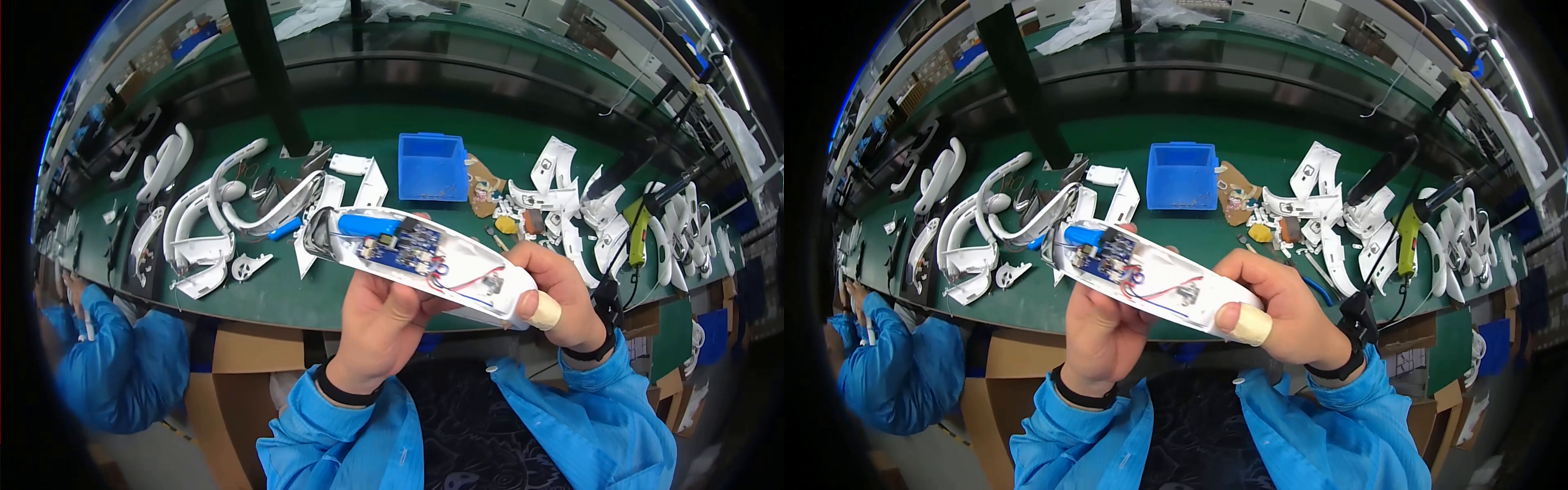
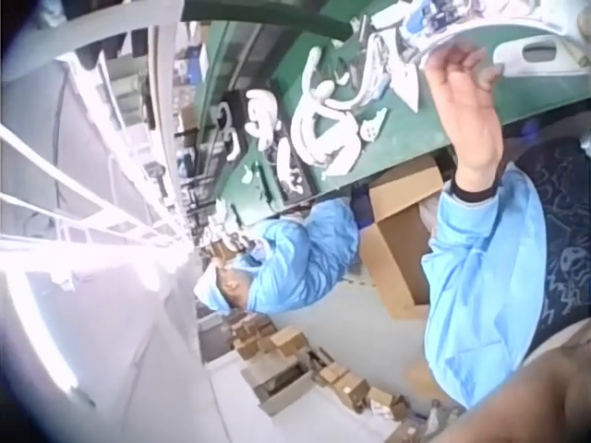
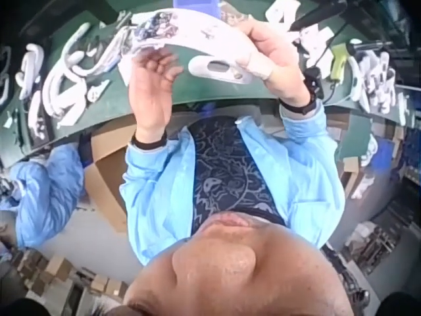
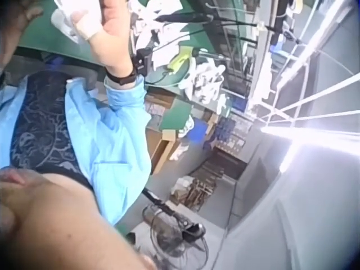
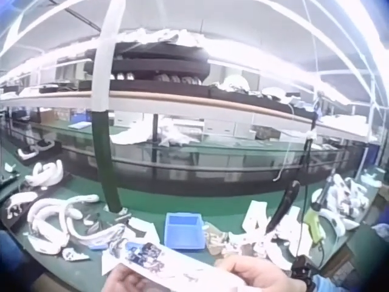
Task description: Assemble internal and external components of a portable neck massager device.
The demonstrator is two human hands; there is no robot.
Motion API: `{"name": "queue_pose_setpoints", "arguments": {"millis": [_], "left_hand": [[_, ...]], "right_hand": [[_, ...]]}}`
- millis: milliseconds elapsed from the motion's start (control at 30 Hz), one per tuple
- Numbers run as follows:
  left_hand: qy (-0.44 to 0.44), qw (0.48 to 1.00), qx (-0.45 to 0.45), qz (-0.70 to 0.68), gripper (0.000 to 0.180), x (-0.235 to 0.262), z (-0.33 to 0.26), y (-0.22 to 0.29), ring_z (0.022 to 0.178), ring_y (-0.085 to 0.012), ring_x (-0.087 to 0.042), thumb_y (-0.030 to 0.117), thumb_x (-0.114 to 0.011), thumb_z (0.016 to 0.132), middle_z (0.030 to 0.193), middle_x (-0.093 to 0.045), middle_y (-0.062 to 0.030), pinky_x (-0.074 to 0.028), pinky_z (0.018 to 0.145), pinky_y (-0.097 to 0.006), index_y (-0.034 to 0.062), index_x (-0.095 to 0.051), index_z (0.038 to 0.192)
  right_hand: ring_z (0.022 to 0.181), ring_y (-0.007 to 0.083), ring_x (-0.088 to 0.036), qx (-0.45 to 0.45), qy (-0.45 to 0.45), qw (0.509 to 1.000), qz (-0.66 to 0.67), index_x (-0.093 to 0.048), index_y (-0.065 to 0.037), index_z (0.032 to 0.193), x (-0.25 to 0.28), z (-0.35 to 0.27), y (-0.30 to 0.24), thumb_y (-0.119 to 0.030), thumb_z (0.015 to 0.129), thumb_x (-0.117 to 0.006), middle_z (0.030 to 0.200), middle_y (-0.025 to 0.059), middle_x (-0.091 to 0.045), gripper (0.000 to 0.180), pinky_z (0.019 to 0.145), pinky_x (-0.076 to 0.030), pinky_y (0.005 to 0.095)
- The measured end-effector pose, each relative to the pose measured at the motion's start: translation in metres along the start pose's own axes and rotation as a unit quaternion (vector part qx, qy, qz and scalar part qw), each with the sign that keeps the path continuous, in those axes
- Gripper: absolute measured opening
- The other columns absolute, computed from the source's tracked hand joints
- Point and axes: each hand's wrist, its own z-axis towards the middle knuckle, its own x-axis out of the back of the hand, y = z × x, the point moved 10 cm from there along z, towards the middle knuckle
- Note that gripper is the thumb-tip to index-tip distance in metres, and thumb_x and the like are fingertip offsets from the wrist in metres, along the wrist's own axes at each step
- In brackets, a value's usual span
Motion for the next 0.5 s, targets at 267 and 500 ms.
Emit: {"name": "queue_pose_setpoints", "arguments": {"millis": [267, 500], "left_hand": [[-0.064, 0.994, 0.042, -0.078, 0.076, -0.007, -0.003, -0.017, 0.137, -0.039, -0.051, 0.041, -0.065, 0.098, 0.149, -0.047, -0.0256, -0.052, 0.107, -0.053, 0.0042, -0.031, 0.154], [-0.042, 0.986, 0.075, -0.139, 0.072, -0.004, -0.006, -0.024, 0.138, -0.0409, -0.049, 0.053, -0.05, 0.103, 0.148, -0.048, -0.0265, -0.044, 0.113, -0.058, 0.0079, -0.031, 0.156]], "right_hand": [[0.087, 0.006, -0.055, -0.048, 0.005, 0.998, 0.035, -0.058, 0.002, 0.112, 0.001, -0.007, 0.015, -0.033, 0.095, -0.073, 0.099, 0.0037, -0.064, 0.041, 0.075, -0.045, 0.0224], [0.081, 0.0054, -0.055, -0.036, 0.034, 0.999, 0.012, -0.058, 0.001, 0.107, -0.005, -0.008, 0.015, -0.03, 0.094, -0.074, 0.095, 0.0039, -0.065, 0.038, 0.069, -0.045, 0.0222]]}}
